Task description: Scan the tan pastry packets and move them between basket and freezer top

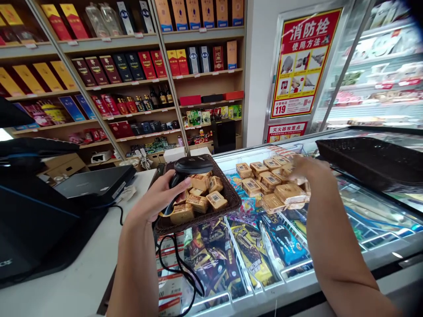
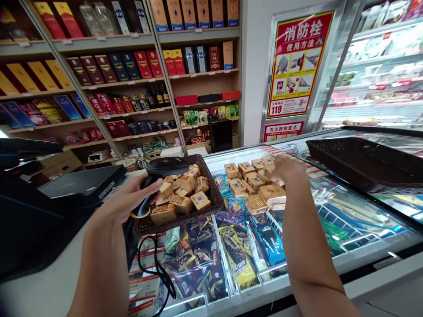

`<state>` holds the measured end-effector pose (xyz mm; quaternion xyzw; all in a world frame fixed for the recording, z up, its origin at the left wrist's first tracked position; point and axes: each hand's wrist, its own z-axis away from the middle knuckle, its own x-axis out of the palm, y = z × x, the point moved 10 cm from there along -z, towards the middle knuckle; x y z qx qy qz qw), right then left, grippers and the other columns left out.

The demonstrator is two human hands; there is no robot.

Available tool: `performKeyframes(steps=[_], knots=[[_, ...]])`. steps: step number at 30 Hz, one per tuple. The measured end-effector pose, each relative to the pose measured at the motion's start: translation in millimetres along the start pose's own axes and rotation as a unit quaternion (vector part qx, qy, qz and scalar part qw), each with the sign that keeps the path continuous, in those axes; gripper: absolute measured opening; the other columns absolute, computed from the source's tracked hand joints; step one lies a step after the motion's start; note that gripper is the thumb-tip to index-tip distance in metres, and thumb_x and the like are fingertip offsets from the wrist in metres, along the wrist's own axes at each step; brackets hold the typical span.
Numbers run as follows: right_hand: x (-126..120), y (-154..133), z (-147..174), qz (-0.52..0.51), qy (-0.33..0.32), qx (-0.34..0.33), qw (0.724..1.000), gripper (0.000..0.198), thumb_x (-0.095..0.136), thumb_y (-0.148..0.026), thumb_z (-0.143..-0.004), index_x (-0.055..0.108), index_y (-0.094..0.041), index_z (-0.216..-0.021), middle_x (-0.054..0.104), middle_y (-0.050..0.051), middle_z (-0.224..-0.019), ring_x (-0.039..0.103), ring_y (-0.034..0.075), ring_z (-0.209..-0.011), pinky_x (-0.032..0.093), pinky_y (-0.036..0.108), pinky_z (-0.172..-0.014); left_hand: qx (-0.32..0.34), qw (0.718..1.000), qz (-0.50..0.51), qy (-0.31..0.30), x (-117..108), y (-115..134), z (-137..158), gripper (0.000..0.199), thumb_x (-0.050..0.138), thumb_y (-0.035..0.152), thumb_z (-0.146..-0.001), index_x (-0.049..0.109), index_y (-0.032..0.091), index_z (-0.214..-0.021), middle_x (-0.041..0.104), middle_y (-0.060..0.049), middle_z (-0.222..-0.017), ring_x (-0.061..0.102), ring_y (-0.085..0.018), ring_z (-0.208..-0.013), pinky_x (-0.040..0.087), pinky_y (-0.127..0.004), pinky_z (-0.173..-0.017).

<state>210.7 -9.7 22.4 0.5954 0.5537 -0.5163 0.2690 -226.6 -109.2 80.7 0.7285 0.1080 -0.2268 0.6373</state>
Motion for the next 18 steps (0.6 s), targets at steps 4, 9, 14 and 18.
performKeyframes(steps=[4, 9, 14, 18], knots=[[-12.3, -83.0, 26.2, 0.005, -0.012, -0.164, 0.986, 0.063, 0.08, -0.039, -0.064, 0.058, -0.015, -0.118, 0.062, 0.019, -0.118, 0.057, 0.038, -0.112, 0.046, 0.046, -0.09, 0.001, 1.0, -0.006, -0.009, 5.9, 1.1, -0.5, 0.047, 0.069, 0.062, -0.079, 0.055, 0.019, -0.091, 0.055, 0.002, -0.07, 0.049, -0.011, -0.059, 0.036, -0.022, -0.051], [-21.9, -155.2, 58.6, -0.08, 0.029, -0.275, 0.958, 0.053, 0.071, -0.039, -0.071, 0.053, -0.021, -0.116, 0.056, 0.012, -0.115, 0.06, 0.03, -0.099, 0.05, 0.039, -0.079, 0.001, 0.999, 0.012, -0.032, 13.9, 2.0, -0.1, 0.047, 0.069, 0.06, -0.08, 0.056, 0.02, -0.099, 0.054, 0.003, -0.072, 0.051, -0.012, -0.062, 0.039, -0.024, -0.055], [-21.5, -189.3, 78.2, -0.121, 0.089, -0.311, 0.939, 0.045, 0.068, -0.03, -0.069, 0.049, -0.022, -0.109, 0.057, 0.01, -0.109, 0.058, 0.03, -0.101, 0.05, 0.039, -0.08, 0.008, 1.0, 0.001, -0.025, 11.0, 3.3, 0.9, 0.044, 0.068, 0.061, -0.081, 0.053, 0.021, -0.091, 0.052, 0.004, -0.064, 0.048, -0.012, -0.058, 0.034, -0.023, -0.053], [-15.2, -198.7, 85.0, -0.109, 0.082, -0.314, 0.939, 0.041, 0.068, -0.03, -0.07, 0.049, -0.023, -0.106, 0.058, 0.01, -0.108, 0.058, 0.029, -0.101, 0.049, 0.037, -0.074, 0.011, 1.0, 0.021, -0.018, 8.9, 2.2, 2.1, 0.045, 0.069, 0.06, -0.081, 0.056, 0.02, -0.098, 0.052, 0.004, -0.068, 0.047, -0.011, -0.059, 0.034, -0.023, -0.054]])
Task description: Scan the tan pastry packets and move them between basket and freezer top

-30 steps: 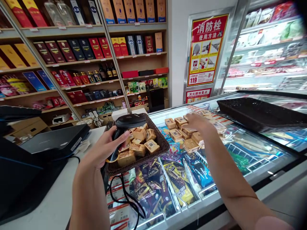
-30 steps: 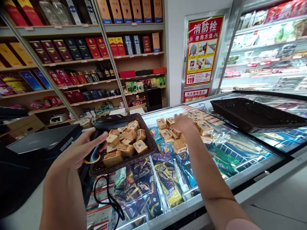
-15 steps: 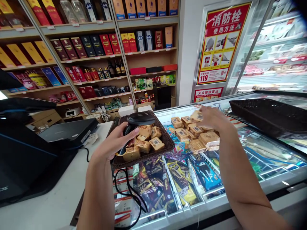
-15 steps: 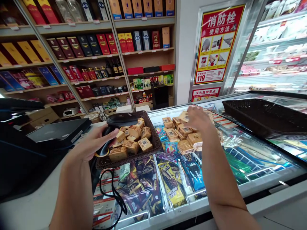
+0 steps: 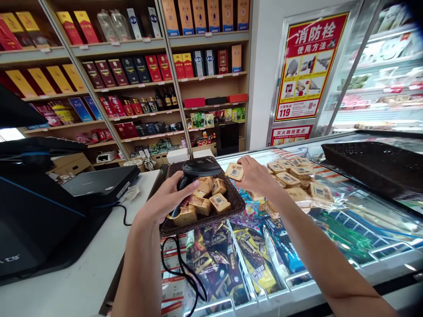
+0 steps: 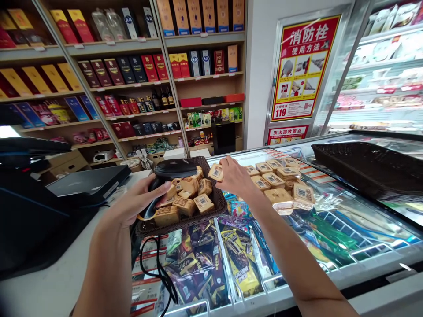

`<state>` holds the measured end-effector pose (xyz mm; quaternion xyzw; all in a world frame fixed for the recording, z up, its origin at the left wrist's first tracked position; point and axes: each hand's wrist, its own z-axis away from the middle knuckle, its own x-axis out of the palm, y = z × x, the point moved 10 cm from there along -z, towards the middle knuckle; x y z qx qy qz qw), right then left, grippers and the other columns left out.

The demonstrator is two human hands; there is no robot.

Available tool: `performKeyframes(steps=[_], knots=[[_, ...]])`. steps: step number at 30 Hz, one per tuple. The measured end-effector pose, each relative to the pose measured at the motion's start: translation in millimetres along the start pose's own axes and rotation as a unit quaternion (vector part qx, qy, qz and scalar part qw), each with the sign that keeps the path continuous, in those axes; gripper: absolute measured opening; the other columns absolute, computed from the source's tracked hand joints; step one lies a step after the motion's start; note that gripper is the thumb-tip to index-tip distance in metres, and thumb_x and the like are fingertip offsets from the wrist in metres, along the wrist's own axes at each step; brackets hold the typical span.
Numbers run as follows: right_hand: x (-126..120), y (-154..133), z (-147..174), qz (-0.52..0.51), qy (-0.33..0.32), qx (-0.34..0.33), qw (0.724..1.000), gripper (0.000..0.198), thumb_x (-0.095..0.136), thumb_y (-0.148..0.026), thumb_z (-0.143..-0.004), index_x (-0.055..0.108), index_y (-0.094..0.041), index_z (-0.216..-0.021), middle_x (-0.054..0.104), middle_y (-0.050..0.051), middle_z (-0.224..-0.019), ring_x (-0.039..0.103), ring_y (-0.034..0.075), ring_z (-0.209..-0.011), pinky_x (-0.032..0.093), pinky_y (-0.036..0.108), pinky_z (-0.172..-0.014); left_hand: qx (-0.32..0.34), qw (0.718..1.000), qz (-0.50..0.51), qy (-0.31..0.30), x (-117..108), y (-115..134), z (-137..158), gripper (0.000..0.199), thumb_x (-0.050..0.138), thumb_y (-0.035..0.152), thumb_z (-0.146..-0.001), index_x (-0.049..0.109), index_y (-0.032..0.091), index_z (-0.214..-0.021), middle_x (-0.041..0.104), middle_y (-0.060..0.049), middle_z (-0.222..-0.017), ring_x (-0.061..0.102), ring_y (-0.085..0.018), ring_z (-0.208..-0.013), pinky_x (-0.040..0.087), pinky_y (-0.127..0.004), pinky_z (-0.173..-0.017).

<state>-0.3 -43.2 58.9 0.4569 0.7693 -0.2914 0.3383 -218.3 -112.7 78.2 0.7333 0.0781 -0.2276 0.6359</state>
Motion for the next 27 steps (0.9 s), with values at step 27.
performKeyframes(steps=[27], knots=[[51.8, -23.2, 9.2, -0.203, -0.178, 0.005, 0.963, 0.048, 0.058, -0.033, -0.089, 0.049, -0.019, -0.134, 0.052, 0.013, -0.14, 0.051, 0.027, -0.129, 0.046, 0.039, -0.101, -0.015, 1.0, -0.013, -0.001, -6.1, -2.3, 1.5, 0.041, 0.068, 0.058, -0.083, 0.054, 0.021, -0.091, 0.055, 0.002, -0.072, 0.049, -0.01, -0.06, 0.036, -0.021, -0.052]])
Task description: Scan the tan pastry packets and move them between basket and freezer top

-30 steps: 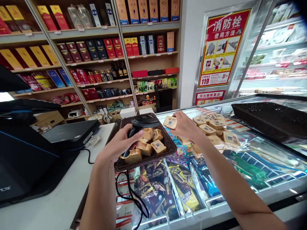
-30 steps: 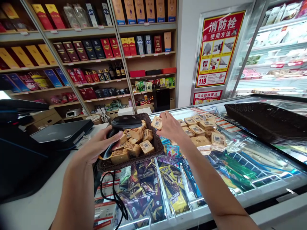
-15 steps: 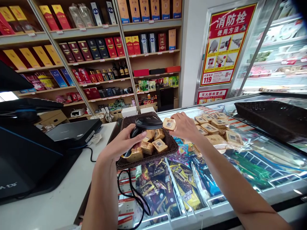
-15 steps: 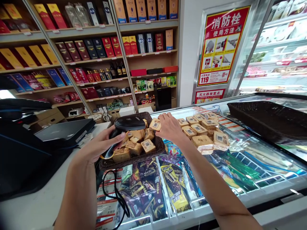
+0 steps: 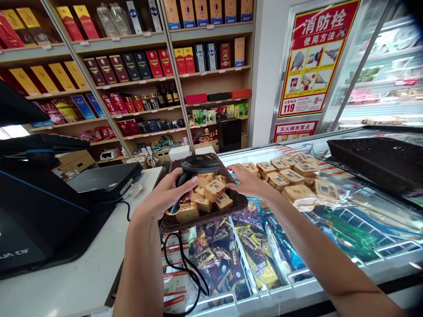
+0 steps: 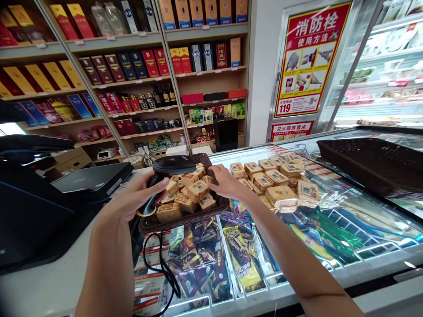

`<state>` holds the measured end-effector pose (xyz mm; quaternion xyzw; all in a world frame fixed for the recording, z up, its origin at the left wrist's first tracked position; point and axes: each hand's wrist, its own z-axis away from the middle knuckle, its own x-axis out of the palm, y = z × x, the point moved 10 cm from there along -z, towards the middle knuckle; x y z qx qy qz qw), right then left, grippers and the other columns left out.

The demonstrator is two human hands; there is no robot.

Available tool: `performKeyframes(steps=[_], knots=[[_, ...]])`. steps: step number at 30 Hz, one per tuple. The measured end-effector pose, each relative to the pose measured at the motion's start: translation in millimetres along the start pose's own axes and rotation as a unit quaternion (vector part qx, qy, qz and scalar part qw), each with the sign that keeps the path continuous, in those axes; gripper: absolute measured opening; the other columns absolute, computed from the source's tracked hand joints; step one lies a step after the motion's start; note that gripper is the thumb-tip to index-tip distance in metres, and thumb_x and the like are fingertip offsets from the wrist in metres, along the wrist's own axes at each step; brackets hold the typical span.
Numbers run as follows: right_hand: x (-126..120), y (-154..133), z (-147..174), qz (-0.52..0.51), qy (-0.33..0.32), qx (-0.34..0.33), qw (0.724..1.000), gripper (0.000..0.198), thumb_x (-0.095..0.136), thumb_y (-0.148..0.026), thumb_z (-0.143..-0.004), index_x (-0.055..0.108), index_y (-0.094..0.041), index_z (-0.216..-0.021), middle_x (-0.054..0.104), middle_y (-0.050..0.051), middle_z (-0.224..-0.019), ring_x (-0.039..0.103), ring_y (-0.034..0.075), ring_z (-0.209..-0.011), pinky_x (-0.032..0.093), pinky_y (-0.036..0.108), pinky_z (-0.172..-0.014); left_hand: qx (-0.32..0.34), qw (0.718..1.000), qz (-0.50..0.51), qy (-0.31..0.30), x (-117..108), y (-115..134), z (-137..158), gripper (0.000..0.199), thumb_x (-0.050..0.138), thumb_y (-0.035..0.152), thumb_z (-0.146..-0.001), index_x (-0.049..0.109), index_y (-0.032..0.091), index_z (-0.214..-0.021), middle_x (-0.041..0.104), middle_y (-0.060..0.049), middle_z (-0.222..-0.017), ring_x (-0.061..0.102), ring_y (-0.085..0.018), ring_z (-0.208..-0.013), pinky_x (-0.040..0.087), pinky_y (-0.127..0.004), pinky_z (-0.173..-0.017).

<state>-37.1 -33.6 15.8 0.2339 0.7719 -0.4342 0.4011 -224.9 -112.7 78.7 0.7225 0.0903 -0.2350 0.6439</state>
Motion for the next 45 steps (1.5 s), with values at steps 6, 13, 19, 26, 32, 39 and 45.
performKeyframes(steps=[6, 13, 19, 26, 32, 39, 45], knots=[[-39.5, 35.4, 10.3, 0.133, -0.008, 0.072, 0.989, 0.031, 0.051, -0.033, -0.094, 0.06, -0.022, -0.122, 0.064, 0.01, -0.13, 0.058, 0.03, -0.121, 0.044, 0.044, -0.101, -0.004, 1.0, -0.012, 0.001, -1.7, -4.8, -3.7, 0.043, 0.068, 0.06, -0.082, 0.055, 0.02, -0.088, 0.056, 0.002, -0.069, 0.047, -0.01, -0.058, 0.033, -0.02, -0.05], [-121.5, 151.6, 68.5, 0.235, -0.011, 0.38, 0.895, 0.039, 0.056, -0.029, -0.091, 0.064, -0.013, -0.124, 0.064, 0.022, -0.131, 0.061, 0.033, -0.12, 0.049, 0.044, -0.094, 0.0, 1.0, -0.019, -0.01, 1.2, -4.2, -7.9, 0.044, 0.069, 0.062, -0.079, 0.055, 0.021, -0.087, 0.056, 0.002, -0.064, 0.044, -0.01, -0.054, 0.03, -0.02, -0.047], [-124.7, 197.7, 93.2, 0.207, -0.047, 0.488, 0.847, 0.04, 0.067, -0.028, -0.081, 0.07, -0.014, -0.119, 0.07, 0.02, -0.12, 0.068, 0.032, -0.108, 0.054, 0.04, -0.083, -0.016, 0.999, -0.036, -0.014, 5.3, -4.8, -9.4, 0.049, 0.067, 0.067, -0.078, 0.053, 0.021, -0.087, 0.055, 0.003, -0.065, 0.041, -0.01, -0.053, 0.029, -0.021, -0.046], [-94.3, 198.2, 80.2, 0.164, -0.109, 0.449, 0.872, 0.048, 0.076, -0.022, -0.067, 0.072, -0.017, -0.115, 0.073, 0.015, -0.105, 0.07, 0.028, -0.095, 0.053, 0.034, -0.075, -0.02, 0.998, -0.062, -0.012, 3.6, -10.3, -11.6, 0.047, 0.066, 0.066, -0.079, 0.052, 0.021, -0.086, 0.056, 0.003, -0.066, 0.04, -0.011, -0.055, 0.029, -0.021, -0.049], [-114.3, 205.8, 73.6, 0.211, -0.008, 0.436, 0.875, 0.052, 0.07, -0.04, -0.074, 0.067, -0.013, -0.117, 0.067, 0.019, -0.123, 0.063, 0.035, -0.114, 0.05, 0.044, -0.091, -0.017, 0.998, -0.055, -0.023, 6.5, -12.0, -11.7, 0.044, 0.065, 0.064, -0.081, 0.053, 0.022, -0.088, 0.056, 0.003, -0.067, 0.044, -0.012, -0.059, 0.031, -0.021, -0.052], [-144.3, 143.3, 57.0, 0.206, 0.175, 0.291, 0.918, 0.055, 0.071, -0.046, -0.071, 0.062, -0.017, -0.117, 0.069, 0.014, -0.114, 0.063, 0.033, -0.107, 0.048, 0.039, -0.087, 0.001, 0.999, -0.032, -0.018, 7.9, -6.5, -9.9, 0.042, 0.067, 0.06, -0.082, 0.055, 0.021, -0.091, 0.057, 0.002, -0.069, 0.049, -0.014, -0.063, 0.036, -0.023, -0.056], [-122.4, 46.0, 30.0, 0.113, 0.199, -0.011, 0.973, 0.035, 0.073, -0.031, -0.071, 0.059, -0.021, -0.101, 0.066, 0.007, -0.108, 0.062, 0.024, -0.095, 0.046, 0.031, -0.082, 0.003, 1.0, 0.004, -0.014, 9.0, -1.4, -5.4, 0.041, 0.066, 0.059, -0.083, 0.051, 0.021, -0.086, 0.053, 0.003, -0.063, 0.045, -0.012, -0.056, 0.031, -0.023, -0.052]])
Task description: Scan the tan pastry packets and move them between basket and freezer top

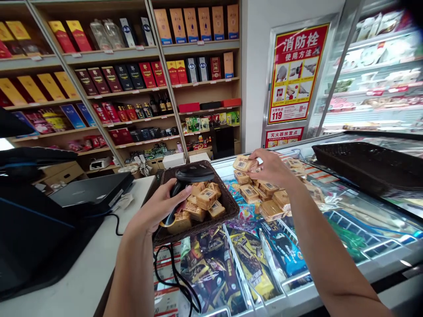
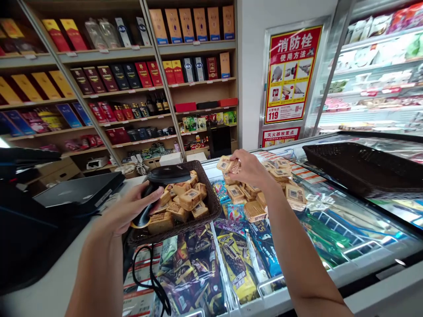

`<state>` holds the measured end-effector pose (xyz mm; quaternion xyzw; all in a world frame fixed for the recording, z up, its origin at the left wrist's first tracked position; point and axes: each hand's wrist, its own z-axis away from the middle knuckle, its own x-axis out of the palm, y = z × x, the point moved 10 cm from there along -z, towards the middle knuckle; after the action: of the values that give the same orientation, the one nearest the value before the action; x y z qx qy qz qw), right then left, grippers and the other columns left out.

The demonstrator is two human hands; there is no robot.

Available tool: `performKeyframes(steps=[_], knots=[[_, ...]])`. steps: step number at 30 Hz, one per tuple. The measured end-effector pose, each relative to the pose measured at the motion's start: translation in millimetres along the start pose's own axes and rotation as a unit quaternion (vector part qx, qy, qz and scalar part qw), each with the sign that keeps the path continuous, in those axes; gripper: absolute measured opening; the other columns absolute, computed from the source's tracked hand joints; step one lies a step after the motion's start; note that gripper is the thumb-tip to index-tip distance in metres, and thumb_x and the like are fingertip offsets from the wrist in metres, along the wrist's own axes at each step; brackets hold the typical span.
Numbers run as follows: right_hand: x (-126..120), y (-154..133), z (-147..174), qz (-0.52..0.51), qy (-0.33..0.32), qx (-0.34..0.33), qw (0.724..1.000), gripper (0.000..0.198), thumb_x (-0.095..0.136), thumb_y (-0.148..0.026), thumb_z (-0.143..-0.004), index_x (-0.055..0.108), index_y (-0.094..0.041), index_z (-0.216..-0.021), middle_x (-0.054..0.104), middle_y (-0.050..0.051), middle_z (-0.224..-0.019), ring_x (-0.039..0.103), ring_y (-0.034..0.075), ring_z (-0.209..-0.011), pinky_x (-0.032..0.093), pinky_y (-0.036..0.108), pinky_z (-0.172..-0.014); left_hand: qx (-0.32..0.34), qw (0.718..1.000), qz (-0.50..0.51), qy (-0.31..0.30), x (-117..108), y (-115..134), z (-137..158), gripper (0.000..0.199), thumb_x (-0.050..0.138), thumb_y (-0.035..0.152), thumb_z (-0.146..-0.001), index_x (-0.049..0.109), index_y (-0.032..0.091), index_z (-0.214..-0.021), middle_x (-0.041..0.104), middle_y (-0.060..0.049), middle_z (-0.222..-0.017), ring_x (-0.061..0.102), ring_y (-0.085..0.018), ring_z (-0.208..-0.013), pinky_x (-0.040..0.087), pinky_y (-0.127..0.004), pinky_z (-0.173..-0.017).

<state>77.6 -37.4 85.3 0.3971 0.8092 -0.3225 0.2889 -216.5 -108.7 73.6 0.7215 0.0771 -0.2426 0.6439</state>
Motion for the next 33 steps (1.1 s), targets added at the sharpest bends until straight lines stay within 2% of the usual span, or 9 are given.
performKeyframes(steps=[4, 11, 16, 20, 24, 28, 30, 33], knots=[[11.8, -35.3, 0.4, -0.03, -0.009, -0.082, 0.996, 0.03, 0.071, -0.028, -0.074, 0.056, -0.02, -0.099, 0.064, 0.007, -0.105, 0.061, 0.024, -0.096, 0.044, 0.032, -0.085, 0.005, 1.0, 0.015, 0.007, -1.3, 4.4, 3.4, 0.042, 0.066, 0.06, -0.083, 0.051, 0.021, -0.087, 0.053, 0.003, -0.063, 0.046, -0.011, -0.055, 0.03, -0.023, -0.051], [19.0, -56.8, 3.6, -0.045, 0.015, -0.131, 0.99, 0.028, 0.071, -0.026, -0.076, 0.054, -0.021, -0.098, 0.063, 0.009, -0.108, 0.061, 0.025, -0.1, 0.046, 0.034, -0.085, 0.011, 0.999, 0.019, -0.026, 8.2, 8.0, 5.4, 0.035, 0.069, 0.051, -0.083, 0.052, 0.021, -0.089, 0.053, 0.005, -0.063, 0.046, -0.011, -0.057, 0.032, -0.023, -0.053], [22.3, -68.8, 6.3, -0.05, 0.011, -0.156, 0.986, 0.025, 0.069, -0.024, -0.078, 0.055, -0.022, -0.098, 0.064, 0.008, -0.108, 0.061, 0.024, -0.1, 0.047, 0.035, -0.087, 0.011, 1.0, 0.005, -0.011, 7.0, 10.6, 6.2, 0.038, 0.069, 0.055, -0.081, 0.055, 0.021, -0.091, 0.052, 0.004, -0.065, 0.047, -0.013, -0.059, 0.032, -0.024, -0.055], [27.0, -69.4, 5.7, 0.003, -0.002, -0.108, 0.994, 0.028, 0.071, -0.031, -0.076, 0.057, -0.023, -0.099, 0.066, 0.007, -0.11, 0.061, 0.026, -0.104, 0.048, 0.034, -0.08, 0.004, 1.0, -0.003, -0.009, 5.9, 9.1, 5.4, 0.039, 0.07, 0.055, -0.08, 0.053, 0.021, -0.089, 0.052, 0.004, -0.064, 0.046, -0.012, -0.058, 0.032, -0.024, -0.055], [46.3, -61.9, 3.5, 0.039, -0.034, -0.038, 0.998, 0.031, 0.071, -0.04, -0.075, 0.058, -0.024, -0.098, 0.067, 0.007, -0.108, 0.061, 0.027, -0.104, 0.045, 0.032, -0.075, -0.003, 0.999, 0.001, 0.033, -6.6, 2.5, 2.9, 0.043, 0.068, 0.06, -0.08, 0.053, 0.021, -0.091, 0.052, 0.004, -0.064, 0.048, -0.012, -0.057, 0.033, -0.024, -0.054], [76.9, -48.4, 1.6, 0.026, -0.071, 0.03, 0.997, 0.03, 0.07, -0.039, -0.073, 0.057, -0.024, -0.096, 0.07, 0.004, -0.092, 0.065, 0.025, -0.089, 0.041, 0.03, -0.071, -0.001, 0.996, -0.025, 0.085, -25.2, -1.9, 2.7, 0.046, 0.068, 0.063, -0.08, 0.054, 0.021, -0.092, 0.055, 0.004, -0.066, 0.051, -0.013, -0.06, 0.036, -0.024, -0.056], [89.2, -39.9, -2.0, 0.007, -0.07, 0.072, 0.995, 0.03, 0.07, -0.039, -0.072, 0.056, -0.023, -0.093, 0.07, 0.003, -0.085, 0.065, 0.024, -0.082, 0.04, 0.03, -0.069, -0.011, 0.993, -0.036, 0.108, -34.9, -5.3, 4.0, 0.047, 0.068, 0.064, -0.079, 0.053, 0.021, -0.089, 0.056, 0.004, -0.066, 0.052, -0.014, -0.061, 0.037, -0.024, -0.057], [105.6, -30.9, -15.8, -0.027, -0.049, 0.135, 0.989, 0.028, 0.07, -0.041, -0.072, 0.054, -0.023, -0.088, 0.07, 0.004, -0.087, 0.065, 0.023, -0.083, 0.04, 0.029, -0.068, -0.022, 0.991, -0.036, 0.129, -45.7, -10.2, 6.2, 0.049, 0.068, 0.066, -0.077, 0.054, 0.02, -0.09, 0.057, 0.003, -0.067, 0.053, -0.014, -0.062, 0.038, -0.025, -0.058]])
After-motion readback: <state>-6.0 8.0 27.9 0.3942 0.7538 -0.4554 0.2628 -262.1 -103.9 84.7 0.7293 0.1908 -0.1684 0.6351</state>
